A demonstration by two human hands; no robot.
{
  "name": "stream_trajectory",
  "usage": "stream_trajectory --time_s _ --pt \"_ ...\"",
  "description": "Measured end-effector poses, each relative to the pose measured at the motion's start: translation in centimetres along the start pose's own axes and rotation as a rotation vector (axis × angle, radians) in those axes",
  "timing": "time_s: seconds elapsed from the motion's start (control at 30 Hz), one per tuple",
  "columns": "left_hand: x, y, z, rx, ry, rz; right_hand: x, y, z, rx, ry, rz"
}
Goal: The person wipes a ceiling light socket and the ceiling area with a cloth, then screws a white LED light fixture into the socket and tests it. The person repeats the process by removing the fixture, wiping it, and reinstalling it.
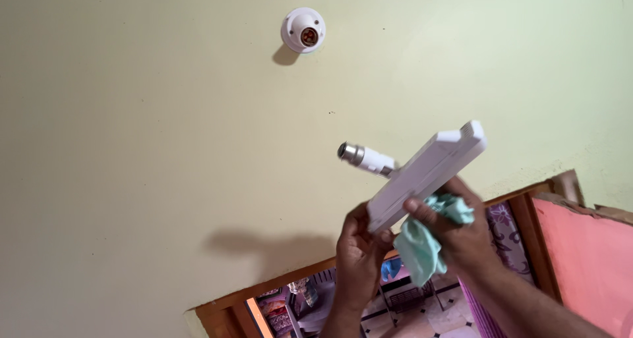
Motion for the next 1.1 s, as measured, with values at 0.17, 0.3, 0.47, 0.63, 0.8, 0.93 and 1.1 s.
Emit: stream_trajectory --time_s 0.17,0.3,0.47,0.63,0.8,0.93,1.1 --pt "-5.8 -1.3 -2.4 0.02 0.645 -0.881 4.5 -2.7 -3.9 -0.091 -0.201 0.248" --pt "-8.7 -3.9 -5.1 -0.095 0.817 -1.222 10.3 -2.7 -7.9 -0.107 -0.672 0.527" --pt "-10.0 -7.2 -8.0 -0.154 0.876 -1.401 15.2 -0.5 -10.0 -0.273 -1.126 1.071" --pt "-9.4 -9.3 -8.9 -0.143 0.913 -1.43 17.3 2.9 -10.4 -0.24 -1.328 1.182" --pt "-8.7 -10.3 -9.1 -0.144 0.905 -1.431 17.4 4.1 -11.9 -0.203 -1.262 1.221" --pt "-8.4 -10.6 -9.0 -0.133 0.902 -1.434 17.0 5.0 -11.7 -0.216 -1.443 1.333" --pt "-8.6 -10.7 -9.0 -0.133 0.906 -1.422 16.5 5.8 -11.8 -0.265 -1.487 1.438"
Point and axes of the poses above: each hand's wrist, its own z-axis away from the middle knuckle, its own y-axis out of the palm, x = y × z, the point moved 6 cm from there along -z, towards the middle knuckle, and after that the axes turned 11 degrees about z, right-handed, at the moved point
